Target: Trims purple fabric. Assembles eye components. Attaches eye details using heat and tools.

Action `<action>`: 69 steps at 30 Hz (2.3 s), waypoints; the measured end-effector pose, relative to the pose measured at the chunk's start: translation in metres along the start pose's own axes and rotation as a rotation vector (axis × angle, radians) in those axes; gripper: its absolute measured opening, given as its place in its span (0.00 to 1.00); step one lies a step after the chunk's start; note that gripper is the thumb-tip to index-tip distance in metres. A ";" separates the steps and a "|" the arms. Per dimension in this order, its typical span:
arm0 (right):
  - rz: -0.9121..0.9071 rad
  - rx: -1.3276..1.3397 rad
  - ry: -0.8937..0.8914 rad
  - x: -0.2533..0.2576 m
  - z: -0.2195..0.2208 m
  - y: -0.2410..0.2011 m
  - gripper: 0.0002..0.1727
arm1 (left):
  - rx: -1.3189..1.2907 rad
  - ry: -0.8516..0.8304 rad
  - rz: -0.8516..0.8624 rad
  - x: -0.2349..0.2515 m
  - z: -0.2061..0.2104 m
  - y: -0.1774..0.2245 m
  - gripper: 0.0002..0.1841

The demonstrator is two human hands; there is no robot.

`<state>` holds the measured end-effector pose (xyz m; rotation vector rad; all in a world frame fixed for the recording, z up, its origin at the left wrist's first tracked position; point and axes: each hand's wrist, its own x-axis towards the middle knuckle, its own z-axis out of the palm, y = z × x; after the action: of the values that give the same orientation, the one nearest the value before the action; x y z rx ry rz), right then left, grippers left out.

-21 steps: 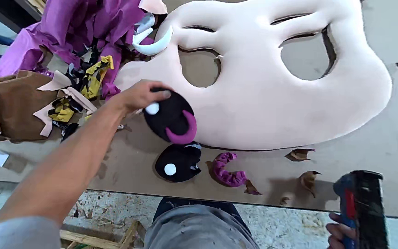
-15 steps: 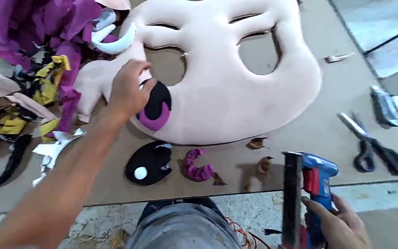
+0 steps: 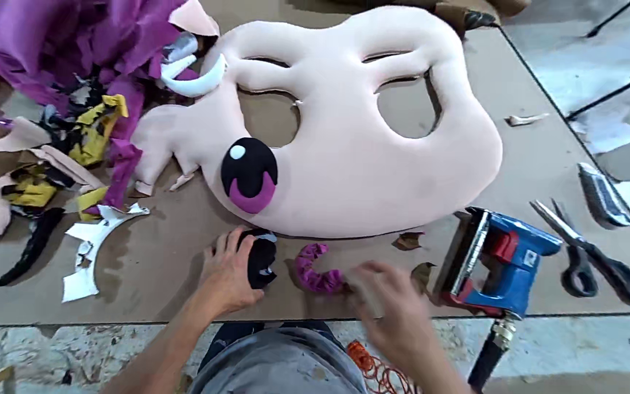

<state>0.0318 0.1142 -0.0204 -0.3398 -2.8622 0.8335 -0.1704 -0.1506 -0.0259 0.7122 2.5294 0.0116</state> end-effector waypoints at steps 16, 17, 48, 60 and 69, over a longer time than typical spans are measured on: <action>0.526 1.194 0.380 0.020 0.072 -0.122 0.19 | -0.806 -0.028 0.091 -0.011 0.016 -0.089 0.23; 0.561 1.240 0.397 0.020 0.071 -0.131 0.17 | -0.835 -0.058 0.111 -0.009 0.019 -0.092 0.20; 0.263 0.745 0.534 0.040 0.041 -0.195 0.16 | -1.187 0.127 0.272 -0.070 0.001 -0.065 0.17; 0.542 0.632 0.051 0.063 0.102 -0.182 0.24 | -0.773 0.216 0.283 -0.017 0.011 -0.088 0.20; 0.547 0.431 0.037 0.072 0.129 -0.182 0.20 | -0.706 0.326 0.395 -0.013 0.019 -0.073 0.24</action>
<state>-0.0947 -0.0827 -0.0244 -1.0810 -2.4751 1.4710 -0.1871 -0.2219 -0.0464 0.9315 2.3616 1.1703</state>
